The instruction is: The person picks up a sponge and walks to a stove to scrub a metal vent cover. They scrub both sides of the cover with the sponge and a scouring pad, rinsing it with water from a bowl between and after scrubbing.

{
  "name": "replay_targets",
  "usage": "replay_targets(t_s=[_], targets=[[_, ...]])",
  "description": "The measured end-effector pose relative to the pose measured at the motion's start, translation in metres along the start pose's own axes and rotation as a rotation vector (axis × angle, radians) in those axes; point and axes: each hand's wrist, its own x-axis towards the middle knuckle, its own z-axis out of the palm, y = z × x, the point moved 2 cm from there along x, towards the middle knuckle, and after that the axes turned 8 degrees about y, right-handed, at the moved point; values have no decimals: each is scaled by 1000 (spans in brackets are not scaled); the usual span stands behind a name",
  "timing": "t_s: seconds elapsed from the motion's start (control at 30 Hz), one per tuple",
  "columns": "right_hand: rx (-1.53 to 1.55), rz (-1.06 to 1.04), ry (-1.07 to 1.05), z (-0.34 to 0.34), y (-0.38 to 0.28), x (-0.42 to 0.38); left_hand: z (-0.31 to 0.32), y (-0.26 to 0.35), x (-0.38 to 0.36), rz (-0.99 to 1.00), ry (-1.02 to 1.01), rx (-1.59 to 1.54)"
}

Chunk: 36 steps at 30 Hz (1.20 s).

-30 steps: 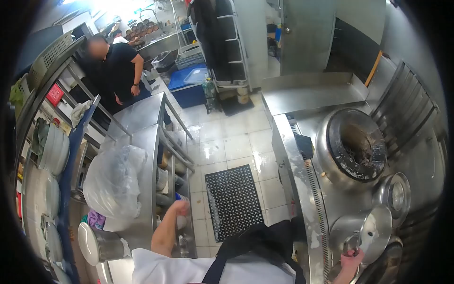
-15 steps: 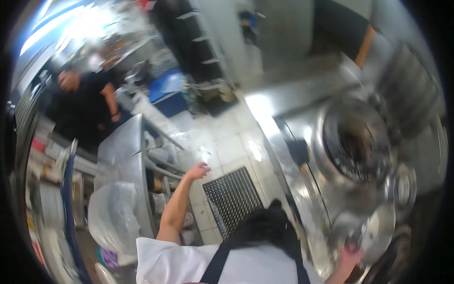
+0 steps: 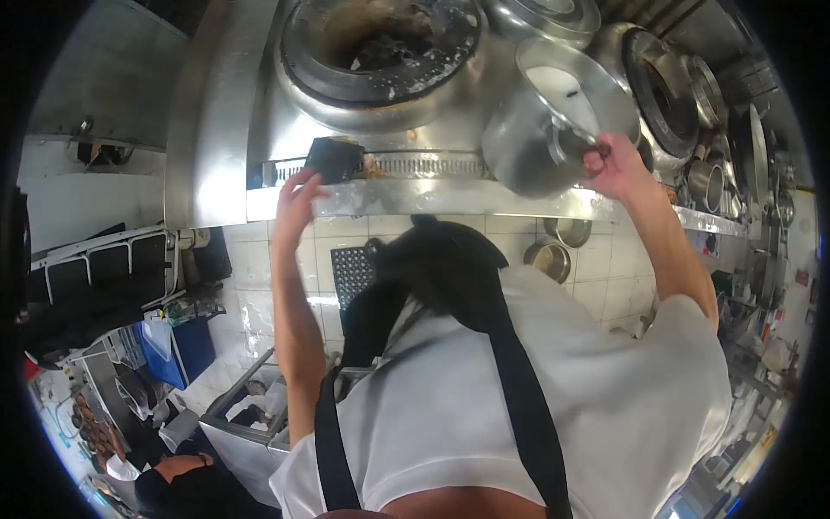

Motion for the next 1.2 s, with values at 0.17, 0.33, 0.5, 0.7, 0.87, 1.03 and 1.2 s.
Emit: replay_targets(t_s=[0.17,0.33,0.5,0.7,0.87,1.03,1.2], targets=[[-120,29,0,2,26,-21,116,88,28,87,-410,-41],[-116,20,-65,19,79,-55,148,133,15,135,-479,-37],[-89,-26,-94,49,152,-92,108,128,-6,33,-679,-220],[-113,-84,-128,111,246,-145,-31,118,-38,131,-555,-104],[-240,-127,-174,164,313,-171,-128,71,-59,255,-249,-55],[-327,-106,-339,227,342,-186,-201,51,-73,126,-78,-110],[-603,-206,-592,291,354,-186,-253,33,-69,90,95,-181]])
